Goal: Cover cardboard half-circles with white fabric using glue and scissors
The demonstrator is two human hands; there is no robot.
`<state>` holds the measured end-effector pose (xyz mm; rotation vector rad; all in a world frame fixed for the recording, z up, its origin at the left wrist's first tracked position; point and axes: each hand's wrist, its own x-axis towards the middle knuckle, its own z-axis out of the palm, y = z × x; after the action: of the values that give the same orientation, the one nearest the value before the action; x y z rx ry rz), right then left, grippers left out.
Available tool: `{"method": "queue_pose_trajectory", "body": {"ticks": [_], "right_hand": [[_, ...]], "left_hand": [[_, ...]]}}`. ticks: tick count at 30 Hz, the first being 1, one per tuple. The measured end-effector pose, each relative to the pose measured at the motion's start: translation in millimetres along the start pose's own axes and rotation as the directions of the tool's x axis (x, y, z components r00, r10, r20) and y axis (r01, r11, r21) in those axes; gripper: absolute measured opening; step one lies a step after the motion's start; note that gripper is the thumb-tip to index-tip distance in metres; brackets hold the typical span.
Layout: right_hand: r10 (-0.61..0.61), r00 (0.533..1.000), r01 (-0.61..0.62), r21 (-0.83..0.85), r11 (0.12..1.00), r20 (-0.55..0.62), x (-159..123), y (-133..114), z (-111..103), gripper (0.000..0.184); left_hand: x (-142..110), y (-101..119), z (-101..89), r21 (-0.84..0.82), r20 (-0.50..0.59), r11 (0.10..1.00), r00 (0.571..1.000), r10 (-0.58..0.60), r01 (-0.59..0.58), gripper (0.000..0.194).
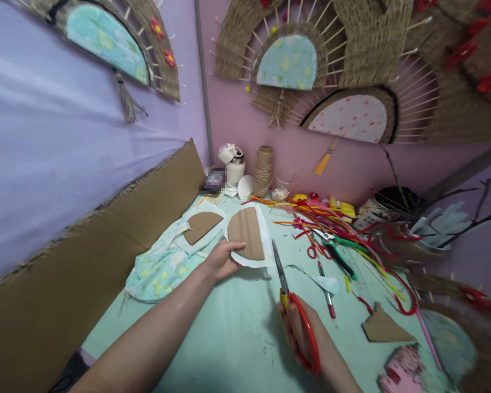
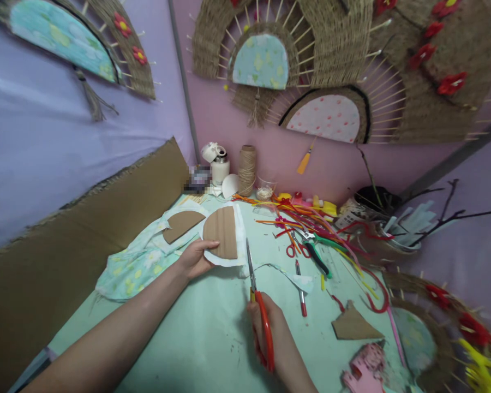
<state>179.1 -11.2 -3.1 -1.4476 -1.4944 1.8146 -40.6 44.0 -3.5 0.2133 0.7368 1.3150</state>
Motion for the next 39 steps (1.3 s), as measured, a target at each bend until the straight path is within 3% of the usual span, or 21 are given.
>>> {"method": "queue_pose_trajectory", "body": {"ticks": [20,31,39], "right_hand": [[-0.048,0.996,0.051,0.038,0.998,-0.071,0.5,1.8,1.6,0.071],[-0.013,1.000,0.014,0.082,0.997,-0.013,1.0,5.5,-3.1,0.071],[-0.122,0.992,0.119,0.213,0.970,0.005,-1.7,9.2,-4.2,0.074]], "left_hand": [[2.1,-0.7,-4.2,0.004,0.022,1.000,1.000,0.009,-0.009,0.071],[1.9,-0.5,-3.9,0.014,0.019,1.000,1.000,0.018,-0.018,0.069],[1.2,0.3,-2.2,-0.003,-0.008,1.000,1.000,0.009,-0.009,0.068]]}}
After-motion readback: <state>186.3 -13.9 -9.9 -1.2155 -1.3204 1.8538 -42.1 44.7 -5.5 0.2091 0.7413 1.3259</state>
